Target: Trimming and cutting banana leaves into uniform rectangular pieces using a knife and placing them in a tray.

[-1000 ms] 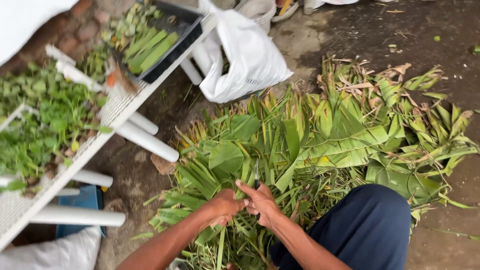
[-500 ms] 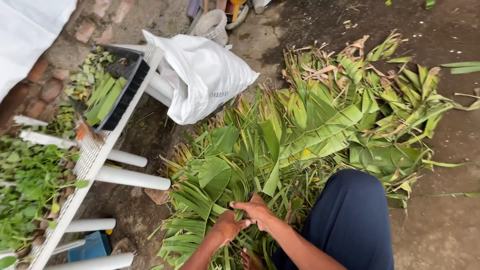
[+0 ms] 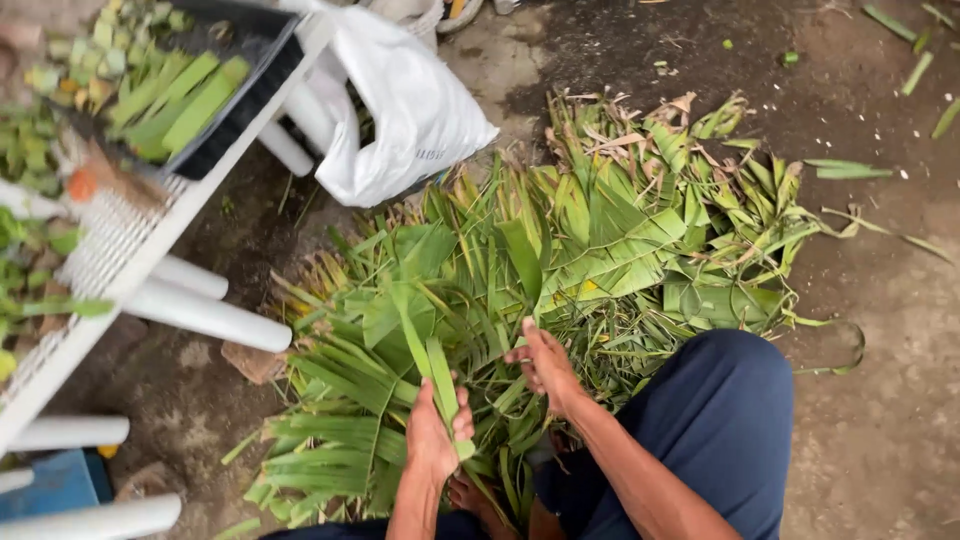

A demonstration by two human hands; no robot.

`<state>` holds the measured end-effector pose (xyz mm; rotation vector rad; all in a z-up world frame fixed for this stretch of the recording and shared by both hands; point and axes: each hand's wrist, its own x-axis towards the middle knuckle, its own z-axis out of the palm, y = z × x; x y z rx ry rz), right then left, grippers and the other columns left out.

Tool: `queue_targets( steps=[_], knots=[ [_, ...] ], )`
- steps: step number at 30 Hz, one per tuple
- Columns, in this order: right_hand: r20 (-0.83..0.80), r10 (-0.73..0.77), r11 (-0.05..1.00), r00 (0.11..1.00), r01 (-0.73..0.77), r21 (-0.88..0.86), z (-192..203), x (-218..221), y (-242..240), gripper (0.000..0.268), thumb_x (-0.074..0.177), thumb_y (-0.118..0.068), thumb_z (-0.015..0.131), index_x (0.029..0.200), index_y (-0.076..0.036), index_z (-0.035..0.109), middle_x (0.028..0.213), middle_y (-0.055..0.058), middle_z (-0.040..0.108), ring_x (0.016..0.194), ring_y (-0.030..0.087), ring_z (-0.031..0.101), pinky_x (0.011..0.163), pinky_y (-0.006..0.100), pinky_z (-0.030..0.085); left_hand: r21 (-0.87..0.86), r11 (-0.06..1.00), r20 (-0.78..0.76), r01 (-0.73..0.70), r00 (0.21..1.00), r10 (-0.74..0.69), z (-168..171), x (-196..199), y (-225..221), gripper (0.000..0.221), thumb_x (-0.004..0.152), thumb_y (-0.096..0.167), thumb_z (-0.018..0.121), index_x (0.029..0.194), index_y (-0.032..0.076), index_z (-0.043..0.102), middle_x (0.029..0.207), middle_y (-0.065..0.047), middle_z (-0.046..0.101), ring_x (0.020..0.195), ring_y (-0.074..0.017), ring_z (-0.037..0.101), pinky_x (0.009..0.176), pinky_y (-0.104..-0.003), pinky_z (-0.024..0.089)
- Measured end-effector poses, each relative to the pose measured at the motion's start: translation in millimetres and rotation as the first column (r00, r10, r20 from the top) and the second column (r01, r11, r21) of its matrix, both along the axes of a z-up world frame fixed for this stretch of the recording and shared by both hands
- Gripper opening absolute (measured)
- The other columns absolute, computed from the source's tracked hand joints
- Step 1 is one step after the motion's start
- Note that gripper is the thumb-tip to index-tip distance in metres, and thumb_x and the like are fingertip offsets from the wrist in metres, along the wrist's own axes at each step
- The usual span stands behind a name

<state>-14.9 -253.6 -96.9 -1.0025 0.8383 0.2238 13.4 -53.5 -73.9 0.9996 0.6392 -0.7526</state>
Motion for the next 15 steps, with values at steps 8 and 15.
queue_targets(
  steps=[8, 15],
  knots=[
    [0.008, 0.199, 0.947, 0.980, -0.190, -0.258, 19.0, -17.1, 48.0, 0.045, 0.106, -0.045, 0.047, 0.116, -0.008, 0.071, 0.075, 0.004, 0.062, 0.047, 0.011, 0.035, 0.042, 0.027, 0.028, -0.160, 0.973, -0.032, -0.166, 0.986, 0.163, 19.9, -9.3, 30.1, 0.064, 0.110, 0.057, 0.019, 0.113, 0.009, 0.061, 0.072, -0.008, 0.055, 0.044, -0.0127, 0.033, 0.035, -0.028, 0.024],
    [0.063, 0.295, 0.871, 0.953, -0.241, -0.429, 45.8, 6.5, 69.5, 0.039, 0.094, -0.034, 0.068, 0.123, -0.008, 0.067, 0.087, 0.009, 0.075, 0.041, 0.007, 0.038, 0.034, 0.020, 0.033, -0.153, 0.977, 0.101, -0.151, 0.981, 0.168, 12.4, -15.5, 36.2, 0.053, 0.109, 0.050, 0.032, 0.117, 0.005, 0.058, 0.076, -0.010, 0.056, 0.046, -0.0118, 0.033, 0.036, -0.025, 0.024]
  ],
)
